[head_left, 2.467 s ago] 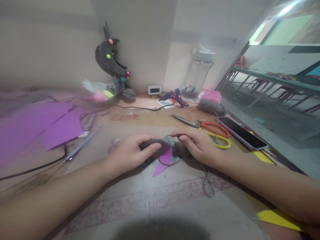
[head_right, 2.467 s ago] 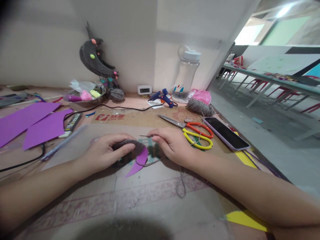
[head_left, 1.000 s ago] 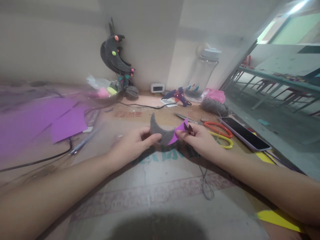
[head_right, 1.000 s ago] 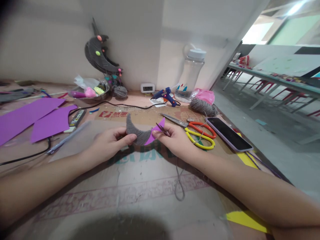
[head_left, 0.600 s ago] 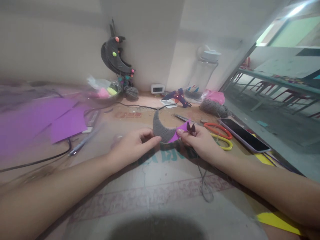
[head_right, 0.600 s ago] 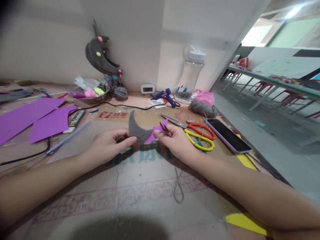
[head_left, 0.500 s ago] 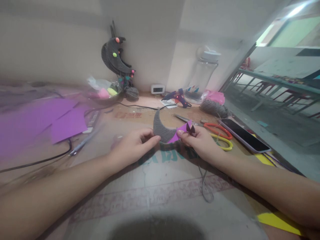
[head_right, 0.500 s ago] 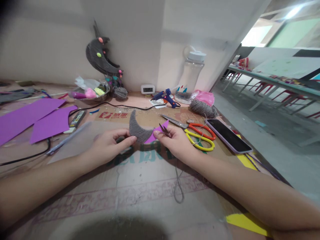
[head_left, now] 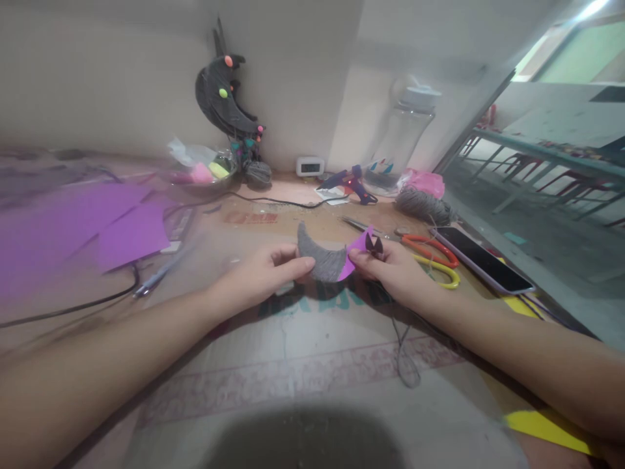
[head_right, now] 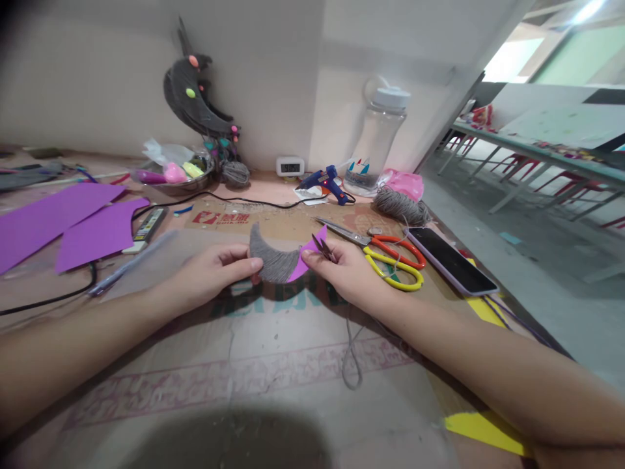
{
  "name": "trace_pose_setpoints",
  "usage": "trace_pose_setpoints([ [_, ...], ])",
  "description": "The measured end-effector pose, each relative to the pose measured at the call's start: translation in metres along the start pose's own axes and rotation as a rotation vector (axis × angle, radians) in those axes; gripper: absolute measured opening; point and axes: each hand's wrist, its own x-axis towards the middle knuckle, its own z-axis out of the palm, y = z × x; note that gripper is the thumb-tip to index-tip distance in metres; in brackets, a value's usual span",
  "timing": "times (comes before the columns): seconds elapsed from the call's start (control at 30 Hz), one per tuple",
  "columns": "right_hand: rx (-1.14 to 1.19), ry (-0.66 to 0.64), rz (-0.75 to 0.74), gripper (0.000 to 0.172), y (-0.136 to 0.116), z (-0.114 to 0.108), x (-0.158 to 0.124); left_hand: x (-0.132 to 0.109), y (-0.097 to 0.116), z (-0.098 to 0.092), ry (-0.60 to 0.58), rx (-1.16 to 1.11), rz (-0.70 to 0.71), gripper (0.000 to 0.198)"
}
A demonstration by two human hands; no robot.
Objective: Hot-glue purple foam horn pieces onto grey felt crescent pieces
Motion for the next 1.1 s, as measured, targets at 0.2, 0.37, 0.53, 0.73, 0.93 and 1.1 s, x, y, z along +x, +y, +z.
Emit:
trace_pose_setpoints([
  [0.2, -0.356, 0.249, -0.330, 0.030, -0.001, -0.012, -0.001, 0.000, 0.002, 0.001, 0.091, -0.019, -0.038, 0.025],
  [0.37, -0.852, 0.163, -0.721, 0.025, -0.013, -0.011, -0.012, 0.000, 0.002, 0.002, 0.150, 0.053, -0.048, 0.031],
  [0.53, -1.135, 0.052, -0.921, 0.018, -0.017, -0.001, -0.012, 0.002, 0.000, 0.002, 0.110, 0.026, -0.046, 0.030],
  [0.73, -1.216, 0.083, -0.883, 0.021, -0.013, -0.004, -0.009, 0.002, -0.002, 0.000, 0.128, 0.041, -0.063, 0.031],
  [0.93, -1.198, 0.093, -0.886, 0.020, -0.012, -0.001, -0.009, 0.002, 0.000, 0.000, 0.124, 0.045, -0.085, 0.033],
  [1.1, -1.192, 0.098, -0.884, 0.019, -0.011, 0.000, -0.008, 0.002, 0.000, 0.000, 0.112, 0.027, -0.070, 0.032],
])
